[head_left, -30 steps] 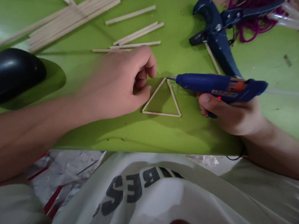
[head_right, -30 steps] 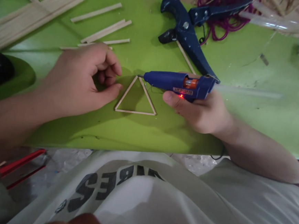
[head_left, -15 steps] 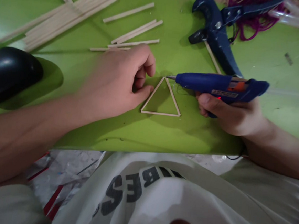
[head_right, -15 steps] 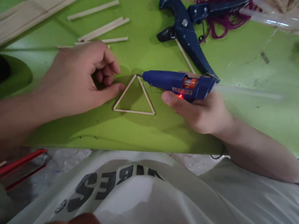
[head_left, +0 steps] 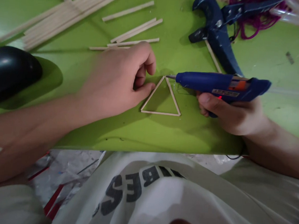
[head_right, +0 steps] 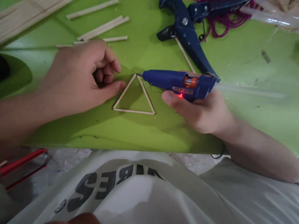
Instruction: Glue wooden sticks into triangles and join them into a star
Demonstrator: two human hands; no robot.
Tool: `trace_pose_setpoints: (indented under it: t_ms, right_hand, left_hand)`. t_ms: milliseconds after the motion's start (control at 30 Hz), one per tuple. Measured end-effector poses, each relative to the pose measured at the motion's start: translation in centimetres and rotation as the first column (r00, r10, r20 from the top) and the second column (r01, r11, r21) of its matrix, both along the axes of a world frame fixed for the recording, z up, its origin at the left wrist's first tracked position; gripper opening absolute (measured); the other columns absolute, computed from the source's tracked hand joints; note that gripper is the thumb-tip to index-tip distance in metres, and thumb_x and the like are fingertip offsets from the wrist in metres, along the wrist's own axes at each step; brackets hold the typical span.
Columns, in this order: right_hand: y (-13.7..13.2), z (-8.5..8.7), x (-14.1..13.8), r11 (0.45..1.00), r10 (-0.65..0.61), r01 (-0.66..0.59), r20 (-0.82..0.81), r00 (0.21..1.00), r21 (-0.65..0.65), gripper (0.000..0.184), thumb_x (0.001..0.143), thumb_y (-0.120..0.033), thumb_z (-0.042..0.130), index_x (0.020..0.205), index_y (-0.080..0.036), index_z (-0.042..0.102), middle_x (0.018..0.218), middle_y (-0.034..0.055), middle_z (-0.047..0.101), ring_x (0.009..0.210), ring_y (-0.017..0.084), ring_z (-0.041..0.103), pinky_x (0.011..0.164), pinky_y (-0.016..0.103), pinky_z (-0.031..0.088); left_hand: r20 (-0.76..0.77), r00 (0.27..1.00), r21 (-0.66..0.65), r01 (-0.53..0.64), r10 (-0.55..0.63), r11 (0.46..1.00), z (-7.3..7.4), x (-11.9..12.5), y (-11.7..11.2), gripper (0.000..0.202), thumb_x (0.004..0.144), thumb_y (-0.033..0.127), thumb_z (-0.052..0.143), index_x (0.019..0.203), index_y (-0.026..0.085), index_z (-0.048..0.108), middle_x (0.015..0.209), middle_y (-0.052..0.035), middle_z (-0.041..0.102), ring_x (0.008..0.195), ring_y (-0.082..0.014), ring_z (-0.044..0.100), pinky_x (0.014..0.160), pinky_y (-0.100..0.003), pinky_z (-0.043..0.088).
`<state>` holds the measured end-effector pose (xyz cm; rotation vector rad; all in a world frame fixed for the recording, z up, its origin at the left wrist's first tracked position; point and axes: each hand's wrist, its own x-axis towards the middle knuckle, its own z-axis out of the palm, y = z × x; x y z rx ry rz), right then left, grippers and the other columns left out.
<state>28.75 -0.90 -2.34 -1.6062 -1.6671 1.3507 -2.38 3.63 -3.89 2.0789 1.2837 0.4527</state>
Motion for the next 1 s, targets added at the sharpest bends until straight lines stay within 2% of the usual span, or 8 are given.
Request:
trace_pose_setpoints:
  t_ms: [267,367,567,767,1000]
  right_hand:
    - [0.06,0.1,-0.14,1.0,0.003,-0.003,0.01,1.0,-0.005,0.052,0.1,-0.065,0.085,0.075,-0.023,0.071,0.067,0.0016,0.064,0.059,0.016,0.059,0.054,0.034,0.043]
    - [0.01,0.11,-0.17,1.0,-0.006,0.006,0.01,1.0,-0.006,0.051,0.1,-0.064,0.085,0.075,-0.022,0.071,0.069,0.0017,0.065,0.061,0.015,0.059,0.055,0.033,0.044]
    - [-0.14,-0.2,0.03,1.0,-0.021,0.021,0.015,1.0,0.002,0.047,0.099,-0.061,0.087,0.077,-0.023,0.072,0.071,0.0009,0.065,0.063,0.016,0.06,0.057,0.034,0.045]
    - [-0.2,-0.29,0.04,1.0,-0.029,0.029,0.004,1.0,-0.01,0.045,0.1,-0.057,0.087,0.075,-0.022,0.071,0.073,0.0012,0.066,0.065,0.015,0.059,0.058,0.034,0.046]
    - [-0.02,0.07,-0.42,1.0,-0.021,0.02,0.045,0.999,0.011,0.052,0.097,-0.064,0.086,0.072,-0.023,0.069,0.073,0.0026,0.066,0.069,0.018,0.06,0.063,0.036,0.045]
  left_hand:
    - [0.008,1.0,0.017,0.0,0.0,1.0,-0.13,0.01,-0.05,0.019,0.092,0.027,0.076,0.108,0.034,0.067,0.078,0.0063,0.067,0.061,-0.0199,0.062,0.078,-0.044,0.059]
    - [0.014,1.0,0.012,0.002,-0.002,1.0,-0.08,0.02,-0.08,0.017,0.094,0.03,0.075,0.109,0.034,0.068,0.078,0.005,0.068,0.06,-0.022,0.063,0.079,-0.048,0.06]
    - [-0.003,1.0,0.008,-0.021,0.021,1.0,-0.02,0.1,-0.16,0.022,0.09,0.025,0.078,0.109,0.03,0.068,0.078,0.0091,0.066,0.063,-0.0164,0.063,0.08,-0.037,0.054]
    - [0.034,0.999,0.021,0.027,-0.028,0.999,-0.19,-0.03,0.14,0.017,0.093,0.032,0.074,0.106,0.035,0.063,0.078,0.0064,0.067,0.062,-0.0211,0.063,0.078,-0.045,0.055]
    - [0.005,1.0,0.02,-0.006,0.006,1.0,-0.07,0.1,-0.03,0.023,0.09,0.025,0.078,0.106,0.034,0.063,0.077,0.009,0.066,0.062,-0.0182,0.063,0.077,-0.042,0.054]
